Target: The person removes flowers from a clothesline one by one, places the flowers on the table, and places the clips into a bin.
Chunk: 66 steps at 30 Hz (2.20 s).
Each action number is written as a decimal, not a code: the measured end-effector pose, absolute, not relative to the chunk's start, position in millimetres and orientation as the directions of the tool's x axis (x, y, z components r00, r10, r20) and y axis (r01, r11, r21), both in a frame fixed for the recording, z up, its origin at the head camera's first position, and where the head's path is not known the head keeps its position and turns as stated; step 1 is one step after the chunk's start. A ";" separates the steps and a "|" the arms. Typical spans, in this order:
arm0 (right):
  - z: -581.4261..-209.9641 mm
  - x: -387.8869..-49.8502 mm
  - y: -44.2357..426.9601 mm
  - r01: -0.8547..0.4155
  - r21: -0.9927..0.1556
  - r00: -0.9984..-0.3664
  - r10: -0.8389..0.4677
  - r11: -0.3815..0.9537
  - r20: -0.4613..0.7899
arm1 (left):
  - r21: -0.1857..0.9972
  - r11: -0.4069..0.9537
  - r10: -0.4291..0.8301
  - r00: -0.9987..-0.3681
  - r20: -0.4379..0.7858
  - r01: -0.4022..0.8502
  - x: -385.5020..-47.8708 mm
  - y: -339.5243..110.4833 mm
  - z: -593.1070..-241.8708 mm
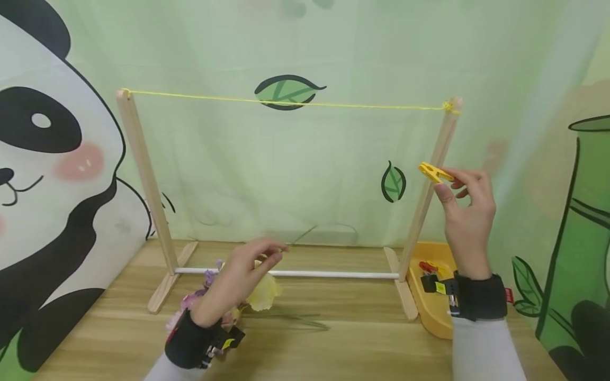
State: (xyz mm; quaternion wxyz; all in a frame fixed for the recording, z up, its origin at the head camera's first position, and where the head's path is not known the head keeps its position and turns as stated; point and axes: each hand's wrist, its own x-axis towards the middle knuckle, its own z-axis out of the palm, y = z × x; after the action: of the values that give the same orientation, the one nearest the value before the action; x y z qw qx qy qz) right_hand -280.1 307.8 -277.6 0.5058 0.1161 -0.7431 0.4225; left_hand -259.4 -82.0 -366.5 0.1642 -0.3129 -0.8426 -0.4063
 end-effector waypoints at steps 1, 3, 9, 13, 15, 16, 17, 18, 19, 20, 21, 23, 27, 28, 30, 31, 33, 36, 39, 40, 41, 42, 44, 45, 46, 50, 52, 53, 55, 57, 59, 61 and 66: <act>-281.4 -279.9 310.1 -0.593 -0.521 -0.463 0.270 0.614 0.844 | 0.556 0.499 0.400 -0.746 0.533 0.665 -257.4 -83.1 -365.9; -287.0 -279.3 313.7 -0.580 -0.537 -0.463 0.294 0.613 0.836 | 0.510 0.536 0.407 -0.735 0.542 0.673 -255.1 -85.2 -363.5; -297.6 -271.4 317.3 -0.562 -0.561 -0.459 0.335 0.608 0.823 | 0.407 0.630 0.417 -0.730 0.541 0.661 -250.3 -91.7 -358.6; -310.2 -271.5 327.8 -0.543 -0.572 -0.459 0.352 0.615 0.815 | 0.289 0.696 0.453 -0.715 0.532 0.657 -246.1 -91.7 -360.0; -316.8 -275.7 336.2 -0.528 -0.570 -0.462 0.350 0.630 0.815 | 0.234 0.725 0.461 -0.709 0.533 0.647 -244.1 -90.3 -361.5; -320.0 -277.8 340.1 -0.521 -0.567 -0.465 0.345 0.638 0.815 | 0.217 0.736 0.464 -0.711 0.528 0.641 -242.9 -89.8 -362.0; -322.5 -279.8 343.7 -0.516 -0.565 -0.471 0.337 0.644 0.815 | 0.207 0.743 0.467 -0.714 0.521 0.636 -241.5 -89.2 -362.7; -324.9 -281.7 346.8 -0.508 -0.563 -0.480 0.328 0.652 0.813 | 0.201 0.745 0.471 -0.715 0.516 0.636 -240.2 -88.4 -363.4; -327.4 -283.3 349.8 -0.498 -0.562 -0.491 0.320 0.660 0.811 | 0.197 0.746 0.479 -0.718 0.506 0.636 -238.6 -87.8 -364.3; -330.2 -285.2 353.0 -0.486 -0.559 -0.501 0.310 0.671 0.808 | 0.191 0.748 0.490 -0.723 0.487 0.636 -236.8 -87.1 -364.9; -333.2 -287.0 356.2 -0.475 -0.558 -0.512 0.302 0.681 0.804 | 0.182 0.750 0.503 -0.727 0.466 0.636 -235.0 -86.2 -365.7; -339.9 -290.5 362.9 -0.449 -0.556 -0.539 0.284 0.700 0.793 | 0.160 0.756 0.533 -0.739 0.412 0.635 -231.6 -84.4 -367.9; -356.8 -299.9 379.6 -0.368 -0.544 -0.611 0.245 0.754 0.753 | 0.124 0.767 0.574 -0.759 0.306 0.630 -227.7 -80.4 -376.1; -361.7 -302.1 384.0 -0.340 -0.537 -0.639 0.230 0.772 0.734 | 0.118 0.769 0.576 -0.761 0.298 0.628 -227.5 -79.4 -379.6; -371.4 -306.3 392.8 -0.274 -0.517 -0.707 0.195 0.811 0.680 | 0.099 0.772 0.577 -0.758 0.306 0.628 -228.0 -77.1 -387.0; -375.7 -307.6 397.2 -0.241 -0.505 -0.744 0.176 0.829 0.644 | 0.094 0.773 0.576 -0.756 0.310 0.628 -228.5 -75.5 -390.7; -383.1 -310.5 405.0 -0.186 -0.482 -0.813 0.141 0.856 0.564 | 0.066 0.778 0.571 -0.747 0.340 0.625 -230.7 -72.4 -398.2; -390.7 -314.3 412.8 -0.113 -0.470 -0.902 0.108 0.875 0.419 | -0.027 0.801 0.562 -0.735 0.379 0.599 -234.8 -68.8 -407.8; -394.3 -315.8 417.5 -0.044 -0.471 -0.965 0.085 0.881 0.249 | -0.161 0.828 0.550 -0.722 0.420 0.537 -239.0 -66.1 -415.9; -394.7 -315.8 418.6 -0.025 -0.470 -0.978 0.076 0.882 0.195 | -0.200 0.834 0.546 -0.716 0.434 0.515 -240.3 -65.3 -418.5; -395.1 -315.8 419.9 -0.013 -0.465 -0.987 0.064 0.885 0.150 | -0.228 0.837 0.544 -0.711 0.445 0.497 -241.4 -64.5 -421.1; -395.4 -315.8 421.0 -0.005 -0.460 -0.993 0.051 0.888 0.110 | -0.246 0.840 0.541 -0.707 0.456 0.484 -242.5 -63.8 -423.6; -396.3 -315.8 423.0 -0.002 -0.447 -0.999 0.022 0.895 0.049 | -0.259 0.845 0.533 -0.706 0.467 0.467 -243.9 -62.6 -427.8; -397.2 -315.8 424.0 0.002 -0.445 -1.000 0.014 0.896 0.023 | -0.265 0.848 0.530 -0.705 0.472 0.460 -244.7 -62.0 -429.8; -397.6 -316.4 424.3 0.001 -0.435 -1.000 0.003 0.901 0.005 | -0.266 0.849 0.527 -0.704 0.477 0.456 -246.0 -62.0 -431.3; -401.6 -318.0 426.8 0.007 -0.426 -0.997 -0.028 0.905 -0.076 | -0.290 0.852 0.523 -0.687 0.504 0.436 -250.7 -61.8 -435.0; -405.2 -319.0 428.5 -0.018 -0.412 -0.994 -0.061 0.911 -0.091 | -0.285 0.855 0.518 -0.681 0.517 0.433 -252.7 -61.6 -436.6; -407.2 -319.7 429.2 -0.028 -0.409 -0.992 -0.078 0.912 -0.104 | -0.282 0.857 0.514 -0.681 0.522 0.431 -253.1 -61.7 -437.3; -409.5 -320.3 428.6 -0.057 -0.415 -0.986 -0.117 0.908 -0.122 | -0.272 0.862 0.505 -0.683 0.528 0.427 -254.5 -62.2 -439.1; -410.5 -320.6 426.7 -0.062 -0.439 -0.977 -0.145 0.897 -0.159 | -0.271 0.866 0.499 -0.685 0.530 0.421 -255.1 -63.2 -439.2; -408.9 -319.8 423.7 -0.052 -0.454 -0.967 -0.159 0.890 -0.200 | -0.279 0.869 0.495 -0.691 0.527 0.409 -254.9 -64.6 -438.4; -405.0 -318.4 420.5 -0.049 -0.449 -0.963 -0.161 0.892 -0.216 | -0.289 0.872 0.489 -0.700 0.520 0.395 -254.1 -65.6 -436.5; -397.6 -317.5 417.1 -0.080 -0.403 -0.973 -0.159 0.912 -0.166 | -0.264 0.891 0.453 -0.746 0.487 0.369 -250.2 -64.9 -433.6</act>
State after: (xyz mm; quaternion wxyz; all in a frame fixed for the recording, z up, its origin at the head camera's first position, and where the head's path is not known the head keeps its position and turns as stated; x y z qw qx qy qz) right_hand -317.5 417.1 -397.6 -0.0982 0.0614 -0.9727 0.2009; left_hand -250.2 -64.9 -433.6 0.2795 -0.2207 -0.9314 0.0757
